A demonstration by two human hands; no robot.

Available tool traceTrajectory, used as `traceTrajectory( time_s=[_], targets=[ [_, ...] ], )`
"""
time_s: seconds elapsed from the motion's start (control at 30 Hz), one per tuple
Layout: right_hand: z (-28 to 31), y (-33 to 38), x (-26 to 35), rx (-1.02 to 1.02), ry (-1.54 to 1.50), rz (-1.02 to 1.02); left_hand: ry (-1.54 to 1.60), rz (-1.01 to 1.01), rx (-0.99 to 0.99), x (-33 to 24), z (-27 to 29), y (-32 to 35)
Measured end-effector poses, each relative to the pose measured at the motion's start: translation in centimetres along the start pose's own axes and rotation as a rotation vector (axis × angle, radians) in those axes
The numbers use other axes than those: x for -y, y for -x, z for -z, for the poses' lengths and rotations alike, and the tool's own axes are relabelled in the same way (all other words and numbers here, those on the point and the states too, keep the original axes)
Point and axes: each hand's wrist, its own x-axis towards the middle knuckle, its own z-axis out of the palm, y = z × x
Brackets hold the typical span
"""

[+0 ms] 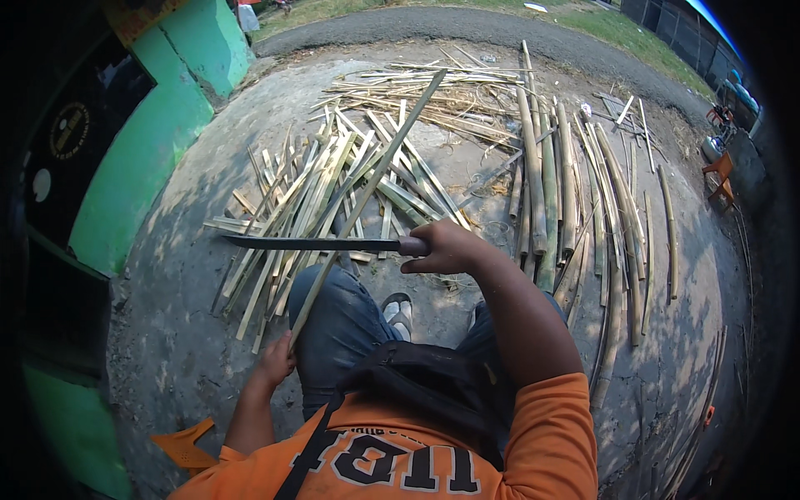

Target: The person strips thin outer layers from long bamboo slats using a machete while seated on the ground.

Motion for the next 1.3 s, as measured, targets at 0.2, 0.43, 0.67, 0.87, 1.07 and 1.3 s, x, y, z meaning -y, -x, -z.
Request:
traceTrajectory(
  time_s=[0.2,0.43,0.67,0.87,1.07,1.3],
  targets=[
    [0.0,0.1,-0.6,-0.03,-0.081,0.026,-0.014,-0.032,0.021,1.1,0.4,-0.5],
    [-0.7,0.1,-0.1,-0.399,0.041,0.197,0.099,-0.014,0.039,1.4,0.4,-0.8],
    [-1.1,0.0,0.6,-0.197,0.184,0.09,-0.053,-0.05,0.017,0.7,0.4,-0.5],
    [-0.8,0.4,0.5,-0.325,0.325,0.114,-0.066,-0.026,-0.002,0.3,0.3,-0.1],
    [-0.2,0.5,-0.8,-0.415,0.324,0.114,0.0,-0.031,-0.007,1.1,0.4,-0.5],
    [0.4,0.0,-2.0,-0.48,0.267,-0.113,-0.114,-0.043,-0.015,1.1,0.4,-0.7]
  ],
)
